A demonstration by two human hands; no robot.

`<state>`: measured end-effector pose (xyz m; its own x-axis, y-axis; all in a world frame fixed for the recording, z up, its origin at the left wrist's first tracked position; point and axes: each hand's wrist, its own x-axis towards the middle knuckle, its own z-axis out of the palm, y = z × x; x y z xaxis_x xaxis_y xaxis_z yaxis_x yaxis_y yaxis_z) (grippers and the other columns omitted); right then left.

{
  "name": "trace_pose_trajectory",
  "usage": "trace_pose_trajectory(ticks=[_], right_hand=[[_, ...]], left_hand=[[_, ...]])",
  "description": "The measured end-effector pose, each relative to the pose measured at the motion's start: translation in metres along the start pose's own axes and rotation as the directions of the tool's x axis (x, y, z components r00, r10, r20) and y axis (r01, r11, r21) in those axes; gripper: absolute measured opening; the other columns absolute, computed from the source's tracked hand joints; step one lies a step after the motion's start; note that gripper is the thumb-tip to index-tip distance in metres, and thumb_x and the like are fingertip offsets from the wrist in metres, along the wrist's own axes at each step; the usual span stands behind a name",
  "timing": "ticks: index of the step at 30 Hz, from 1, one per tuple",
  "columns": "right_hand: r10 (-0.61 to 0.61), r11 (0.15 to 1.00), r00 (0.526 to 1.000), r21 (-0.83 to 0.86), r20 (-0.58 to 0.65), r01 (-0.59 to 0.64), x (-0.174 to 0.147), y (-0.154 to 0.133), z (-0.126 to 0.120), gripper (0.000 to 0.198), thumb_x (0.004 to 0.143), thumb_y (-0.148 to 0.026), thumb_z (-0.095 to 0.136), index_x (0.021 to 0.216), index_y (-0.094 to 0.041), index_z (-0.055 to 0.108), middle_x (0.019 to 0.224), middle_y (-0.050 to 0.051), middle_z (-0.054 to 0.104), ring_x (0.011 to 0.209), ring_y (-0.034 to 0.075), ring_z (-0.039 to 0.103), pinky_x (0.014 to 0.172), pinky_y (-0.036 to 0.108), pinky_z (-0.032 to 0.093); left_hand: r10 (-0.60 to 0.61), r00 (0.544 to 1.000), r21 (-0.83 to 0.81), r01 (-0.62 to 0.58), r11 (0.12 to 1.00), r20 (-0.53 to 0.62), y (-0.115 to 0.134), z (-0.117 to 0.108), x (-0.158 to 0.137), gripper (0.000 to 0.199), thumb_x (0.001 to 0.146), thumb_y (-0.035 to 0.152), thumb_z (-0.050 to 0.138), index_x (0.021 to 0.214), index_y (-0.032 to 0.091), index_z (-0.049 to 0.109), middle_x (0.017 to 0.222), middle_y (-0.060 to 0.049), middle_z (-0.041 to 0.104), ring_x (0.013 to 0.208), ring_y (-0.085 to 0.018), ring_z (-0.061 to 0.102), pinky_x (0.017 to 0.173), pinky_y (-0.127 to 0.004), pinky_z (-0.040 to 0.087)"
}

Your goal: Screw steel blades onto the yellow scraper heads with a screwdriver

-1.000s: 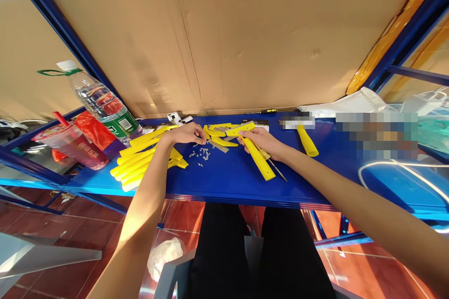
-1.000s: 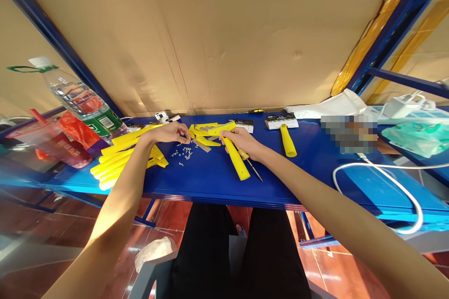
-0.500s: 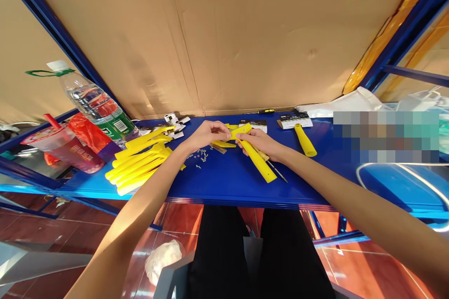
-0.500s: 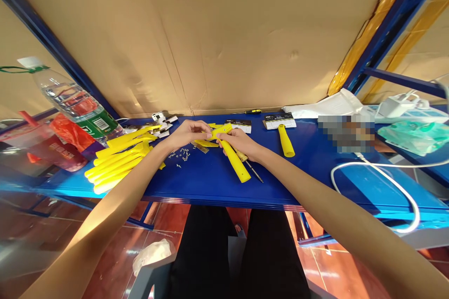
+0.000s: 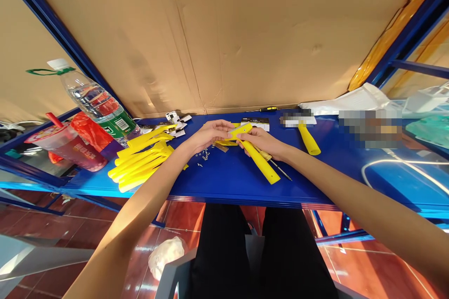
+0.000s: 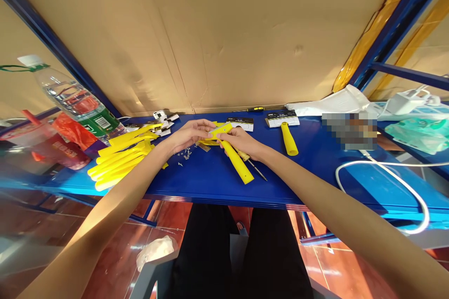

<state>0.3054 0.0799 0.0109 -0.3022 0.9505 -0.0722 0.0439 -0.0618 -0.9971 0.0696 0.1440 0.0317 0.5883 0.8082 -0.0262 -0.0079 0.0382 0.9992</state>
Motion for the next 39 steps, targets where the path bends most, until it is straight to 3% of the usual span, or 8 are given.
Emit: trace_pose_trajectory(ticks=[5, 18, 23, 25, 27, 30, 35, 39], right_hand=[[0.010, 1.000, 1.000, -0.003, 0.018, -0.010, -0.002, -0.004, 0.001, 0.028, 0.100, -0.035, 0.078, 0.081, -0.016, 0.074, 0.075, 0.005, 0.074, 0.053, 0.014, 0.068, 0.051, 0.024, 0.055], [0.047, 0.999, 0.965, 0.015, 0.257, -0.052, -0.006, -0.002, -0.005, 0.037, 0.093, -0.048, 0.091, 0.089, -0.014, 0.078, 0.083, 0.007, 0.076, 0.055, 0.011, 0.064, 0.049, 0.022, 0.054], [0.017, 0.995, 0.987, 0.092, 0.159, -0.032, -0.004, -0.001, -0.001, 0.037, 0.091, -0.048, 0.092, 0.085, -0.015, 0.076, 0.078, 0.006, 0.074, 0.056, 0.013, 0.065, 0.050, 0.023, 0.054], [-0.003, 0.992, 0.998, 0.123, 0.069, -0.005, -0.002, -0.001, 0.002, 0.037, 0.093, -0.048, 0.091, 0.083, -0.016, 0.075, 0.075, 0.006, 0.073, 0.055, 0.013, 0.065, 0.050, 0.023, 0.054], [-0.029, 0.987, 0.999, 0.157, -0.025, 0.032, 0.000, -0.002, 0.003, 0.036, 0.095, -0.047, 0.088, 0.082, -0.017, 0.074, 0.075, 0.005, 0.073, 0.055, 0.013, 0.064, 0.051, 0.023, 0.054], [-0.074, 0.973, 0.982, 0.203, -0.174, 0.109, 0.002, -0.006, 0.002, 0.035, 0.095, -0.048, 0.087, 0.083, -0.018, 0.073, 0.077, 0.005, 0.073, 0.056, 0.013, 0.065, 0.051, 0.023, 0.054], [-0.122, 0.969, 0.920, 0.158, -0.374, 0.192, 0.007, -0.006, -0.008, 0.039, 0.094, -0.058, 0.083, 0.086, -0.021, 0.072, 0.066, 0.002, 0.069, 0.052, 0.017, 0.064, 0.040, 0.026, 0.047], [-0.173, 0.960, 0.866, 0.117, -0.470, 0.255, 0.011, -0.005, -0.017, 0.042, 0.089, -0.061, 0.083, 0.079, -0.023, 0.068, 0.064, -0.001, 0.062, 0.047, 0.015, 0.056, 0.037, 0.027, 0.045]], left_hand=[[-0.022, 0.999, -0.024, 0.023, 0.999, 0.034, 0.001, -0.004, 0.001, 0.045, 0.070, 0.010, 0.098, 0.112, 0.013, 0.082, 0.115, -0.013, 0.084, 0.104, -0.022, 0.081, 0.102, -0.039, 0.061], [-0.066, 0.973, 0.115, 0.041, 0.993, 0.223, 0.011, -0.007, -0.007, 0.054, 0.069, 0.014, 0.099, 0.121, 0.018, 0.086, 0.120, -0.012, 0.082, 0.110, -0.023, 0.076, 0.087, -0.033, 0.061], [0.121, 0.987, 0.174, -0.138, 0.975, 0.102, 0.006, -0.004, -0.004, 0.049, 0.078, 0.024, 0.096, 0.125, 0.018, 0.083, 0.126, -0.013, 0.081, 0.120, -0.026, 0.074, 0.107, -0.042, 0.057], [0.317, 0.947, 0.338, -0.280, 0.898, -0.059, 0.005, 0.001, -0.005, 0.045, 0.086, 0.032, 0.092, 0.128, 0.020, 0.081, 0.129, -0.013, 0.080, 0.122, -0.027, 0.072, 0.114, -0.044, 0.053], [0.505, 0.851, 0.557, -0.351, 0.753, -0.145, 0.005, 0.010, -0.008, 0.042, 0.094, 0.038, 0.086, 0.132, 0.022, 0.080, 0.136, -0.013, 0.078, 0.127, -0.029, 0.068, 0.120, -0.046, 0.049], [0.631, 0.770, 0.744, -0.369, 0.557, -0.090, 0.008, 0.028, -0.013, 0.040, 0.106, 0.042, 0.072, 0.141, 0.025, 0.078, 0.144, -0.013, 0.076, 0.140, -0.033, 0.063, 0.129, -0.049, 0.041], [0.595, 0.801, 0.862, -0.347, 0.370, 0.067, 0.008, 0.063, -0.008, 0.050, 0.112, 0.049, 0.061, 0.153, 0.024, 0.073, 0.165, -0.016, 0.067, 0.155, -0.038, 0.052, 0.134, -0.055, 0.034], [0.552, 0.830, 0.908, -0.292, 0.301, 0.084, 0.009, 0.089, 0.006, 0.054, 0.112, 0.051, 0.059, 0.157, 0.023, 0.070, 0.173, -0.017, 0.060, 0.157, -0.043, 0.049, 0.134, -0.060, 0.032]])
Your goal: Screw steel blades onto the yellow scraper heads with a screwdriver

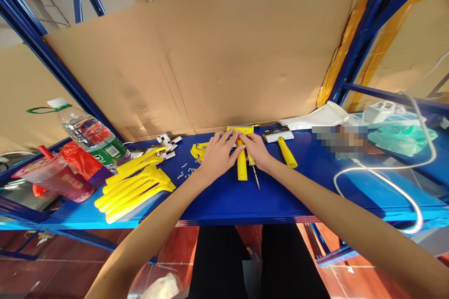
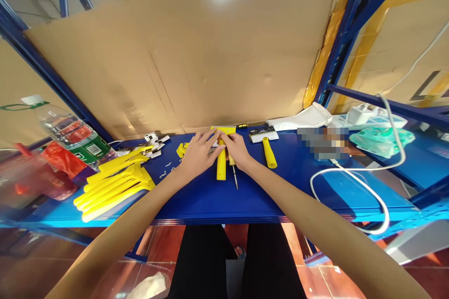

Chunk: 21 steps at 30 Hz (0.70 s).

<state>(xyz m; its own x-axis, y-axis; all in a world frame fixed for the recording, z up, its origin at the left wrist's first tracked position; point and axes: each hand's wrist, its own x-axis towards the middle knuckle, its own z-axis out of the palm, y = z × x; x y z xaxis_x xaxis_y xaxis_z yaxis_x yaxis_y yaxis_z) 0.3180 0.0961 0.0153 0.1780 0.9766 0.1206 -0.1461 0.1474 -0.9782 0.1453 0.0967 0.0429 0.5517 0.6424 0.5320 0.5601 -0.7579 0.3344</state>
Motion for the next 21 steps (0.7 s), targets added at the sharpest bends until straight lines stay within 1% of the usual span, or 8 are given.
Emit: trace_pose_trajectory(ticks=[4, 7, 11, 13, 16, 18, 20, 21], right_hand=[[-0.033, 0.999, 0.999, 0.012, -0.024, 0.034, 0.006, 0.000, -0.007, 0.050, 0.082, -0.067, 0.087, 0.074, -0.024, 0.063, 0.061, -0.002, 0.058, 0.046, 0.015, 0.054, 0.038, 0.028, 0.045], [-0.091, 0.995, 0.996, -0.033, -0.001, 0.091, 0.010, 0.000, -0.011, 0.049, 0.083, -0.069, 0.084, 0.075, -0.025, 0.062, 0.060, -0.002, 0.059, 0.048, 0.016, 0.053, 0.040, 0.028, 0.043], [-0.267, 0.956, 0.963, -0.132, -0.037, 0.260, 0.016, 0.001, -0.016, 0.041, 0.088, -0.060, 0.074, 0.075, -0.023, 0.065, 0.074, 0.002, 0.069, 0.069, 0.018, 0.063, 0.061, 0.028, 0.053], [-0.317, 0.938, 0.948, -0.161, -0.037, 0.307, 0.019, 0.001, -0.018, 0.037, 0.089, -0.057, 0.070, 0.077, -0.022, 0.067, 0.082, 0.004, 0.075, 0.081, 0.021, 0.068, 0.072, 0.030, 0.057], [-0.374, 0.915, 0.927, -0.179, -0.032, 0.363, 0.022, -0.001, -0.021, 0.034, 0.090, -0.054, 0.067, 0.086, -0.021, 0.072, 0.092, 0.007, 0.080, 0.093, 0.024, 0.073, 0.085, 0.033, 0.060], [-0.393, 0.905, 0.919, -0.192, -0.038, 0.379, 0.021, -0.003, -0.021, 0.036, 0.092, -0.054, 0.067, 0.092, -0.020, 0.075, 0.097, 0.008, 0.082, 0.090, 0.023, 0.073, 0.081, 0.032, 0.060], [-0.364, 0.915, 0.931, -0.198, -0.031, 0.351, 0.018, -0.007, -0.021, 0.039, 0.093, -0.057, 0.068, 0.097, -0.020, 0.077, 0.094, 0.008, 0.081, 0.074, 0.021, 0.070, 0.064, 0.030, 0.058], [-0.337, 0.924, 0.941, -0.198, -0.020, 0.327, 0.015, -0.010, -0.021, 0.041, 0.093, -0.059, 0.069, 0.099, -0.020, 0.077, 0.090, 0.006, 0.079, 0.064, 0.019, 0.066, 0.054, 0.030, 0.054]], left_hand=[[0.003, 1.000, 0.106, -0.006, 0.994, 0.024, 0.014, 0.009, 0.011, 0.055, 0.113, 0.040, 0.054, 0.163, 0.020, 0.064, 0.171, -0.020, 0.060, 0.152, -0.044, 0.054, 0.128, -0.061, 0.036], [0.024, 0.997, 0.243, -0.042, 0.969, 0.076, 0.021, 0.011, 0.017, 0.062, 0.108, 0.031, 0.055, 0.169, 0.018, 0.058, 0.169, -0.023, 0.061, 0.149, -0.044, 0.057, 0.125, -0.061, 0.041], [-0.025, 0.993, 0.366, -0.017, 0.930, 0.111, 0.033, 0.011, 0.025, 0.075, 0.100, 0.036, 0.068, 0.173, 0.021, 0.053, 0.166, -0.024, 0.059, 0.150, -0.046, 0.057, 0.122, -0.060, 0.048], [-0.052, 0.990, 0.383, -0.001, 0.924, 0.129, 0.039, 0.011, 0.028, 0.079, 0.098, 0.036, 0.071, 0.174, 0.024, 0.050, 0.169, -0.023, 0.055, 0.152, -0.046, 0.057, 0.118, -0.058, 0.053], [-0.070, 0.985, 0.371, 0.007, 0.929, 0.157, 0.044, 0.011, 0.030, 0.083, 0.099, 0.033, 0.069, 0.178, 0.029, 0.044, 0.175, -0.021, 0.048, 0.147, -0.046, 0.063, 0.105, -0.054, 0.062], [-0.074, 0.982, 0.364, 0.006, 0.931, 0.173, 0.044, 0.011, 0.029, 0.087, 0.098, 0.031, 0.069, 0.180, 0.034, 0.039, 0.178, -0.019, 0.044, 0.141, -0.046, 0.069, 0.100, -0.053, 0.065], [-0.076, 0.980, 0.365, 0.004, 0.931, 0.183, 0.042, 0.011, 0.029, 0.091, 0.097, 0.028, 0.070, 0.181, 0.037, 0.036, 0.182, -0.018, 0.040, 0.137, -0.046, 0.072, 0.099, -0.053, 0.066], [-0.079, 0.979, 0.363, 0.006, 0.932, 0.187, 0.041, 0.011, 0.028, 0.094, 0.095, 0.026, 0.070, 0.182, 0.037, 0.035, 0.183, -0.017, 0.038, 0.134, -0.046, 0.074, 0.099, -0.054, 0.066]])
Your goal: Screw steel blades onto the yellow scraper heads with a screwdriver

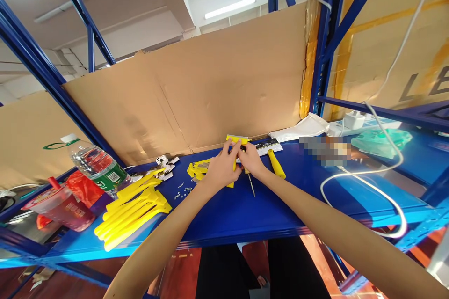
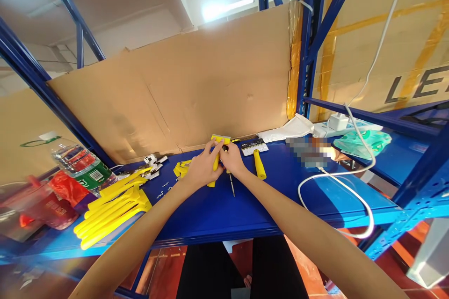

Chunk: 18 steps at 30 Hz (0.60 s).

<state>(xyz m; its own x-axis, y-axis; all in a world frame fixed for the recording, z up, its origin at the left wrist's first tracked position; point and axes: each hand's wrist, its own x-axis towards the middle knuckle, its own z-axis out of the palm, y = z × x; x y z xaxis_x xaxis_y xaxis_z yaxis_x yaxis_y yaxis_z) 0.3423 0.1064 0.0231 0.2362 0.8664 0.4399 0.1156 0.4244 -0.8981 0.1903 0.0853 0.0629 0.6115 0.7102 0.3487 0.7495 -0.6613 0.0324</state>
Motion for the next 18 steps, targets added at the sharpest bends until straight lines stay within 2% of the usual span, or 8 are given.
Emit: trace_pose_trajectory(ticks=[2, 5, 8, 10, 12, 14, 16, 18], right_hand=[[0.037, 0.999, 0.999, 0.000, 0.027, -0.037, -0.003, -0.006, 0.000, 0.042, 0.092, -0.061, 0.073, 0.101, -0.021, 0.077, 0.080, 0.003, 0.075, 0.049, 0.016, 0.058, 0.041, 0.029, 0.046], [0.025, 1.000, 0.999, -0.007, 0.046, -0.025, -0.007, -0.013, -0.001, 0.041, 0.093, -0.060, 0.074, 0.106, -0.021, 0.078, 0.070, 0.000, 0.072, 0.042, 0.016, 0.055, 0.036, 0.028, 0.041], [0.032, 0.999, 0.997, -0.027, 0.072, -0.030, -0.008, -0.017, -0.001, 0.040, 0.094, -0.058, 0.074, 0.109, -0.021, 0.077, 0.064, -0.001, 0.070, 0.040, 0.017, 0.057, 0.035, 0.028, 0.042], [0.043, 0.999, 0.995, -0.027, 0.086, -0.040, -0.007, -0.018, -0.001, 0.042, 0.090, -0.059, 0.079, 0.107, -0.020, 0.076, 0.071, 0.002, 0.074, 0.046, 0.019, 0.064, 0.035, 0.028, 0.044], [0.034, 0.999, 0.996, 0.013, 0.086, -0.036, -0.007, -0.019, -0.002, 0.051, 0.084, -0.061, 0.086, 0.113, -0.021, 0.074, 0.090, 0.005, 0.081, 0.055, 0.020, 0.072, 0.034, 0.027, 0.045], [0.052, 0.995, 0.997, 0.086, 0.055, -0.056, -0.006, -0.019, -0.003, 0.061, 0.079, -0.063, 0.093, 0.119, -0.022, 0.072, 0.104, 0.006, 0.082, 0.056, 0.018, 0.071, 0.033, 0.027, 0.045], [0.120, 0.979, 0.993, 0.162, 0.019, -0.122, -0.005, -0.017, -0.004, 0.064, 0.075, -0.067, 0.097, 0.114, -0.023, 0.070, 0.093, 0.004, 0.080, 0.049, 0.014, 0.063, 0.032, 0.026, 0.044], [0.204, 0.952, 0.979, 0.230, 0.003, -0.200, -0.003, -0.011, -0.005, 0.063, 0.072, -0.071, 0.099, 0.096, -0.024, 0.065, 0.072, -0.002, 0.068, 0.043, 0.011, 0.052, 0.031, 0.024, 0.041]], left_hand=[[-0.004, 1.000, -0.021, 0.004, 1.000, 0.013, -0.004, 0.002, 0.000, 0.099, 0.092, 0.019, 0.068, 0.183, 0.037, 0.032, 0.187, -0.018, 0.033, 0.127, -0.045, 0.078, 0.099, -0.057, 0.067], [0.005, 1.000, -0.118, -0.003, 0.993, 0.015, -0.013, 0.007, 0.000, 0.101, 0.088, 0.007, 0.058, 0.183, 0.031, 0.033, 0.189, -0.021, 0.027, 0.122, -0.042, 0.080, 0.102, -0.059, 0.066], [0.048, 0.998, -0.292, -0.061, 0.955, -0.052, -0.022, 0.014, 0.002, 0.095, 0.089, 0.002, 0.049, 0.180, 0.029, 0.039, 0.190, -0.020, 0.027, 0.136, -0.039, 0.075, 0.110, -0.057, 0.064], [0.074, 0.991, -0.436, -0.116, 0.893, -0.111, -0.029, 0.018, 0.003, 0.090, 0.089, 0.005, 0.052, 0.175, 0.031, 0.046, 0.190, -0.016, 0.029, 0.148, -0.037, 0.067, 0.115, -0.054, 0.062], [0.043, 0.989, -0.625, -0.125, 0.770, -0.144, -0.039, 0.017, 0.004, 0.088, 0.088, 0.010, 0.059, 0.172, 0.032, 0.048, 0.189, -0.014, 0.033, 0.148, -0.035, 0.065, 0.111, -0.051, 0.065], [-0.055, 0.991, -0.829, -0.070, 0.555, -0.120, -0.052, 0.008, 0.006, 0.095, 0.083, 0.017, 0.067, 0.173, 0.036, 0.043, 0.186, -0.013, 0.038, 0.131, -0.031, 0.073, 0.093, -0.044, 0.070], [-0.166, 0.984, -0.955, -0.009, 0.296, -0.061, -0.069, -0.008, 0.006, 0.106, 0.075, 0.022, 0.073, 0.173, 0.042, 0.040, 0.180, -0.010, 0.047, 0.104, -0.021, 0.075, 0.075, -0.032, 0.066], [-0.245, 0.969, -0.995, -0.004, 0.104, -0.030, -0.089, -0.026, 0.003, 0.106, 0.068, 0.023, 0.073, 0.169, 0.047, 0.048, 0.167, -0.005, 0.060, 0.080, -0.010, 0.064, 0.067, -0.023, 0.056]])
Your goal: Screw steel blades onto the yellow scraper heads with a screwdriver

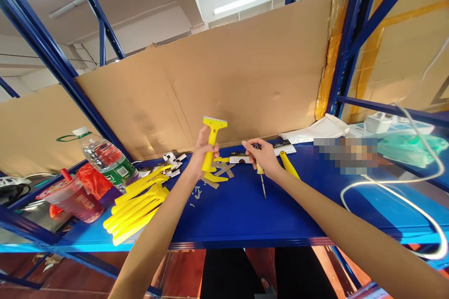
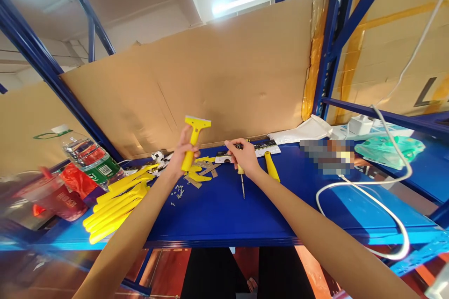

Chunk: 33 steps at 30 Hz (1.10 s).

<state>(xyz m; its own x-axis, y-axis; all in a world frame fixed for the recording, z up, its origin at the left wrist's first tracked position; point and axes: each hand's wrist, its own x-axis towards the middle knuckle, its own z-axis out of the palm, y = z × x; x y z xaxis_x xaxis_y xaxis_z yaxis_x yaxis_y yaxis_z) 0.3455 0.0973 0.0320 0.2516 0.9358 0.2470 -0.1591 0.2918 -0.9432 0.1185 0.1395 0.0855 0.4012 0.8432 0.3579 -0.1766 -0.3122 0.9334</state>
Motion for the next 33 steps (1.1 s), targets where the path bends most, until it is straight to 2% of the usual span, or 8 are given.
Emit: trace_pose_trajectory(ticks=[3, 5, 8, 11, 14, 20, 26, 33], right_hand=[[0.107, 0.989, 0.994, 0.108, -0.018, -0.104, 0.004, 0.011, -0.003, 0.066, 0.070, -0.071, 0.102, 0.084, -0.026, 0.056, 0.060, -0.010, 0.047, 0.042, 0.008, 0.040, 0.031, 0.022, 0.037], [0.143, 0.971, 0.989, 0.198, -0.024, -0.136, 0.006, 0.018, -0.003, 0.065, 0.068, -0.061, 0.106, 0.081, -0.026, 0.054, 0.063, -0.009, 0.047, 0.047, 0.008, 0.041, 0.034, 0.020, 0.039], [0.166, 0.932, 0.985, 0.332, -0.042, -0.143, 0.011, 0.026, -0.003, 0.049, 0.071, -0.037, 0.104, 0.082, -0.024, 0.058, 0.071, -0.005, 0.055, 0.058, 0.012, 0.055, 0.043, 0.023, 0.053], [0.203, 0.890, 0.978, 0.426, -0.054, -0.161, 0.015, 0.029, -0.002, 0.029, 0.074, -0.018, 0.089, 0.086, -0.024, 0.063, 0.077, -0.001, 0.063, 0.071, 0.018, 0.070, 0.065, 0.036, 0.072], [0.225, 0.887, 0.973, 0.424, -0.050, -0.183, 0.013, 0.030, 0.001, 0.028, 0.076, -0.010, 0.086, 0.089, -0.024, 0.065, 0.083, 0.004, 0.072, 0.087, 0.027, 0.082, 0.086, 0.049, 0.076], [0.167, 0.944, 0.974, 0.262, 0.151, -0.202, -0.006, 0.036, 0.010, 0.051, 0.079, -0.043, 0.107, 0.091, -0.024, 0.061, 0.100, 0.011, 0.085, 0.103, 0.034, 0.089, 0.092, 0.052, 0.076], [0.093, 0.979, 0.993, 0.176, 0.072, -0.104, 0.001, 0.052, 0.031, 0.077, 0.067, -0.065, 0.110, 0.103, -0.030, 0.051, 0.089, -0.004, 0.084, 0.089, 0.029, 0.090, 0.089, 0.054, 0.079], [0.022, 0.981, 0.996, 0.191, 0.090, -0.039, 0.018, 0.064, 0.074, 0.085, 0.064, -0.066, 0.109, 0.103, -0.031, 0.043, 0.092, -0.005, 0.083, 0.091, 0.028, 0.090, 0.086, 0.052, 0.079]], left_hand=[[-0.016, 0.998, -0.144, 0.008, 0.990, -0.055, 0.017, -0.034, -0.005, 0.100, 0.063, 0.024, 0.068, 0.160, 0.050, 0.062, 0.152, -0.001, 0.071, 0.064, -0.006, 0.042, 0.059, -0.020, 0.044], [-0.033, 0.998, -0.190, 0.023, 0.982, -0.046, 0.018, -0.053, -0.013, 0.104, 0.059, 0.023, 0.067, 0.159, 0.049, 0.064, 0.150, -0.003, 0.072, 0.059, -0.006, 0.032, 0.054, -0.022, 0.036], [-0.066, 0.998, -0.218, 0.067, 0.974, 0.012, 0.010, -0.073, -0.023, 0.114, 0.052, 0.023, 0.066, 0.163, 0.050, 0.061, 0.153, -0.004, 0.072, 0.057, -0.007, 0.027, 0.051, -0.024, 0.032], [-0.070, 0.997, -0.215, 0.077, 0.974, 0.042, 0.004, -0.083, -0.028, 0.120, 0.048, 0.025, 0.065, 0.165, 0.049, 0.061, 0.155, -0.004, 0.071, 0.058, -0.007, 0.031, 0.052, -0.027, 0.033], [-0.047, 0.999, -0.207, 0.050, 0.977, 0.018, 0.005, -0.088, -0.029, 0.117, 0.049, 0.027, 0.065, 0.164, 0.046, 0.063, 0.153, -0.006, 0.072, 0.059, -0.008, 0.032, 0.053, -0.029, 0.035], [-0.022, 0.995, -0.408, -0.020, 0.913, -0.097, 0.015, -0.087, -0.028, 0.116, 0.054, 0.015, 0.067, 0.165, 0.048, 0.060, 0.150, -0.002, 0.074, 0.061, -0.005, 0.042, 0.056, -0.023, 0.044], [-0.106, 0.972, -0.690, -0.071, 0.721, -0.210, 0.009, -0.083, -0.017, 0.117, 0.062, -0.005, 0.061, 0.166, 0.049, 0.057, 0.142, -0.001, 0.078, 0.066, -0.004, 0.060, 0.064, -0.014, 0.056], [-0.156, 0.932, -0.672, -0.112, 0.732, -0.326, -0.008, -0.089, -0.007, 0.113, 0.064, -0.009, 0.059, 0.165, 0.041, 0.056, 0.135, -0.001, 0.079, 0.069, -0.005, 0.068, 0.065, -0.015, 0.058]])
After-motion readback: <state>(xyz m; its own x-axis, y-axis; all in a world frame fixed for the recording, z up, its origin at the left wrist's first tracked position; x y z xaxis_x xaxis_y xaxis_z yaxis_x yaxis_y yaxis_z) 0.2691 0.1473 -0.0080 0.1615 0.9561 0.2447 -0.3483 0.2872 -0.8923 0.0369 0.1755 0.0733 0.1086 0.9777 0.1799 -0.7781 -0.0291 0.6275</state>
